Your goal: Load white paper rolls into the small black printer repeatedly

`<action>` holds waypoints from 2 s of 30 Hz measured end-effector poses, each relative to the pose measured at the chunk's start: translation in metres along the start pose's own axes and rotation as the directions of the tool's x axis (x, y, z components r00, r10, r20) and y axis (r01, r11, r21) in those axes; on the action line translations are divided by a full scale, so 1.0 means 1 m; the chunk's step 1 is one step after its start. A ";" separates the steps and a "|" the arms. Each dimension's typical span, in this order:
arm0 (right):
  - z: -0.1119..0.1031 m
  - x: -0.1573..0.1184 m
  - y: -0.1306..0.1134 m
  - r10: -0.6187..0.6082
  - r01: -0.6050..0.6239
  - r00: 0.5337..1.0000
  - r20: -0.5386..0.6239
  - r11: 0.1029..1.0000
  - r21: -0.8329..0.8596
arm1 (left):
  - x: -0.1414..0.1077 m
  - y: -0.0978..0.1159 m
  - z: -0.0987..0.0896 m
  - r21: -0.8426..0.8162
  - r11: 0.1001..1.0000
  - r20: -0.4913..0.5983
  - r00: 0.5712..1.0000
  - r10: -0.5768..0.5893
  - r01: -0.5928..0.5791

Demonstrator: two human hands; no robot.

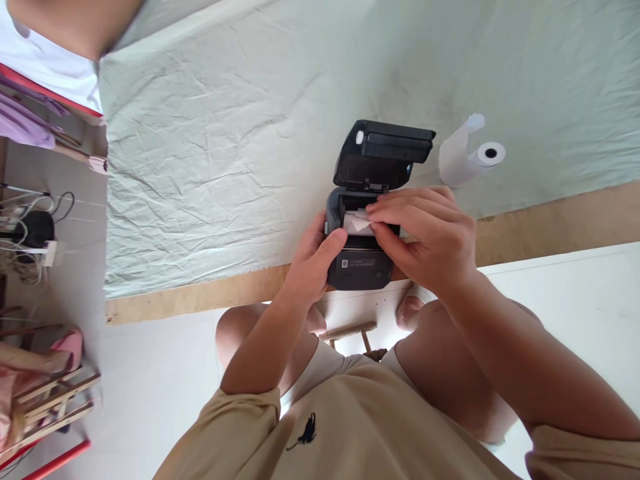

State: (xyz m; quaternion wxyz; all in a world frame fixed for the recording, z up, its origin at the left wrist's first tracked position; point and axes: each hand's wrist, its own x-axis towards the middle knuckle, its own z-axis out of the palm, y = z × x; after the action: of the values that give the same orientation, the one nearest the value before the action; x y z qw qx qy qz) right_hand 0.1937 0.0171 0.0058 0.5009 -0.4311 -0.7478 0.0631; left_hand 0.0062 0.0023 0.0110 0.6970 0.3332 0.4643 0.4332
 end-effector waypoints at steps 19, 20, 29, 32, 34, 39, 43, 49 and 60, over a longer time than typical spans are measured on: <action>-0.006 -0.015 0.029 0.198 -0.195 0.980 0.000 0.962 0.189 | 0.003 -0.008 -0.020 0.156 0.979 0.081 0.990 0.119 -0.130; -0.005 -0.016 0.031 0.201 -0.188 0.979 -0.035 0.958 0.218 | 0.003 -0.008 -0.020 0.164 0.978 0.074 0.990 0.119 -0.129; -0.003 -0.023 0.034 0.307 -0.325 0.946 0.106 0.904 0.278 | 0.001 -0.009 -0.022 0.161 0.980 0.077 0.992 0.103 -0.114; -0.002 -0.024 0.032 0.254 -0.317 0.938 0.235 0.904 0.288 | 0.000 -0.009 -0.021 0.099 0.987 0.117 0.986 0.116 -0.128; 0.000 -0.024 0.030 0.243 -0.316 0.929 0.280 0.914 0.254 | 0.000 -0.008 -0.018 0.036 0.992 0.109 0.987 0.115 -0.120; 0.002 -0.024 0.030 0.283 -0.356 0.910 0.304 0.908 0.221 | 0.001 -0.004 -0.008 0.025 0.999 0.019 0.999 0.028 -0.029; 0.001 -0.022 0.031 0.330 -0.425 0.874 0.356 0.876 0.230 | 0.001 -0.002 -0.006 0.009 1.000 0.027 1.000 0.003 -0.004; -0.002 -0.018 0.025 0.383 -0.498 0.833 0.399 0.833 0.241 | 0.003 -0.002 -0.008 0.002 1.000 0.045 0.999 0.015 -0.015; -0.006 -0.015 0.024 0.239 -0.327 0.915 0.326 0.912 0.248 | 0.006 -0.005 -0.003 -0.115 0.993 -0.087 0.996 0.009 -0.019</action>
State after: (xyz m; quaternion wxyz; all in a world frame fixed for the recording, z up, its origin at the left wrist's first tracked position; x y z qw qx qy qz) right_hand 0.2147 0.0188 -0.0142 0.4306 -0.4418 -0.7236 0.3095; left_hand 0.0063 0.0057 0.0037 0.6913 0.2767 0.4658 0.4782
